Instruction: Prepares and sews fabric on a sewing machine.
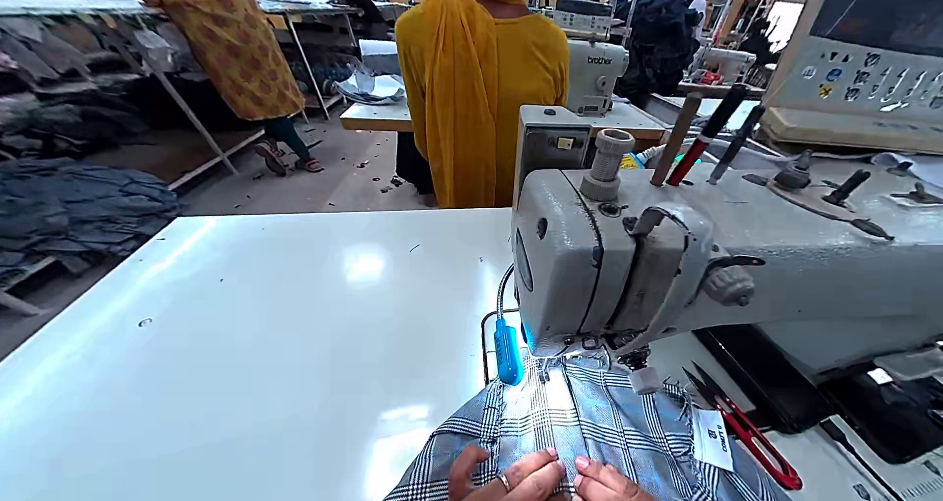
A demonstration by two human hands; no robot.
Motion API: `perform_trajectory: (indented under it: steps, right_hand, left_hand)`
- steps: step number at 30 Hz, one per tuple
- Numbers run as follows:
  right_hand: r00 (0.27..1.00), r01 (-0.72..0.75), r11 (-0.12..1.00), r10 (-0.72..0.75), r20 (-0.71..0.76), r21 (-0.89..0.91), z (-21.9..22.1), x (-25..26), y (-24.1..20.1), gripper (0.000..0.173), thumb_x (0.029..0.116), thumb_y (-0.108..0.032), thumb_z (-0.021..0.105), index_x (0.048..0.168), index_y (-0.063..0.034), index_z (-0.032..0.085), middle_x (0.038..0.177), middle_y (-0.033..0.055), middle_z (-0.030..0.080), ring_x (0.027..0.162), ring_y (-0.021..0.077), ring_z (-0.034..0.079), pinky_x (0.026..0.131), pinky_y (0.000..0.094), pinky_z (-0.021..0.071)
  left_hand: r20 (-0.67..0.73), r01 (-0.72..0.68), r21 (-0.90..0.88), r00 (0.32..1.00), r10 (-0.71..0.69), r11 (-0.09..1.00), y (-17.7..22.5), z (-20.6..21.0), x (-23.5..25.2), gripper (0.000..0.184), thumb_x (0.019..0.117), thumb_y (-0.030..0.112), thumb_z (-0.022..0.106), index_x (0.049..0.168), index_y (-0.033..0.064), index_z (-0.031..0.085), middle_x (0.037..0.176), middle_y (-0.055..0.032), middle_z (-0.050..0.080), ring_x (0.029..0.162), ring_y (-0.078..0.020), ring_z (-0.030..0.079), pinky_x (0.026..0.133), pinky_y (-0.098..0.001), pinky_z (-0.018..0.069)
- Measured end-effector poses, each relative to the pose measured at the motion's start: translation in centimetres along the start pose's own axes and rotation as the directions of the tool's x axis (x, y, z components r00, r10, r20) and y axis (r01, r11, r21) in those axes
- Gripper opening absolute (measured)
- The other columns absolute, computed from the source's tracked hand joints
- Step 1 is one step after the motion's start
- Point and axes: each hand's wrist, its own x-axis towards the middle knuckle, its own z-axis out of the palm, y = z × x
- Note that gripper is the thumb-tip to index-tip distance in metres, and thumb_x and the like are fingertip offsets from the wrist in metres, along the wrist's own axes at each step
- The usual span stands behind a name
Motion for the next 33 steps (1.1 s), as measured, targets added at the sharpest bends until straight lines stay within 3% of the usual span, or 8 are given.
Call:
perform_trajectory:
  steps: [7, 15, 21, 33]
  right_hand:
    - [1.000, -0.008, 0.999, 0.008, 0.002, -0.036, 0.1, 1.4, 1.5, 0.032, 0.0953, 0.010, 0.051, 0.122, 0.0066, 0.069, 0.128, 0.0202, 0.069, 0.131, 0.0320, 0.060, 0.114, 0.0367, 0.0434]
    - [0.991, 0.059, 0.988, -0.075, -0.107, -0.140, 1.0, 3.0, 4.0, 0.036, 0.0900, 0.011, 0.051, 0.120, 0.0036, 0.070, 0.127, 0.0173, 0.070, 0.131, 0.0266, 0.061, 0.114, 0.0301, 0.0428]
    - [0.980, 0.095, 0.981, -0.122, -0.160, -0.169, 1.5, 3.4, 5.0, 0.039, 0.0859, 0.010, 0.050, 0.118, 0.0019, 0.070, 0.126, 0.0158, 0.071, 0.130, 0.0256, 0.061, 0.113, 0.0283, 0.0426]
    - [0.979, 0.090, 0.977, -0.123, -0.163, -0.192, 1.6, 4.6, 6.4, 0.042, 0.0868, 0.008, 0.048, 0.122, 0.0001, 0.070, 0.130, 0.0149, 0.069, 0.130, 0.0246, 0.062, 0.111, 0.0300, 0.0458]
  left_hand:
    - [-0.048, -0.053, 0.046, 0.997, 0.055, 0.998, -2.3, 0.2, 1.2, 0.031, 0.0946, 0.007, 0.053, 0.113, 0.0168, 0.076, 0.126, -0.0030, 0.073, 0.122, -0.0169, 0.066, 0.101, -0.0547, 0.0359]
    - [-0.192, -0.156, 0.197, 0.962, 0.194, 0.968, -5.7, 1.3, 2.7, 0.031, 0.0942, 0.016, 0.047, 0.109, 0.0229, 0.074, 0.120, 0.0030, 0.075, 0.116, -0.0113, 0.066, 0.099, -0.0460, 0.0358]
    - [-0.184, -0.188, 0.205, 0.956, 0.226, 0.961, -6.6, 1.2, 3.2, 0.032, 0.0917, 0.015, 0.048, 0.109, 0.0234, 0.074, 0.119, 0.0030, 0.075, 0.114, -0.0126, 0.067, 0.099, -0.0470, 0.0369]
    - [-0.151, -0.170, 0.231, 0.966, 0.208, 0.958, -7.5, 0.9, 3.9, 0.034, 0.0918, 0.014, 0.048, 0.113, 0.0213, 0.074, 0.119, -0.0006, 0.074, 0.111, -0.0183, 0.069, 0.098, -0.0570, 0.0398]
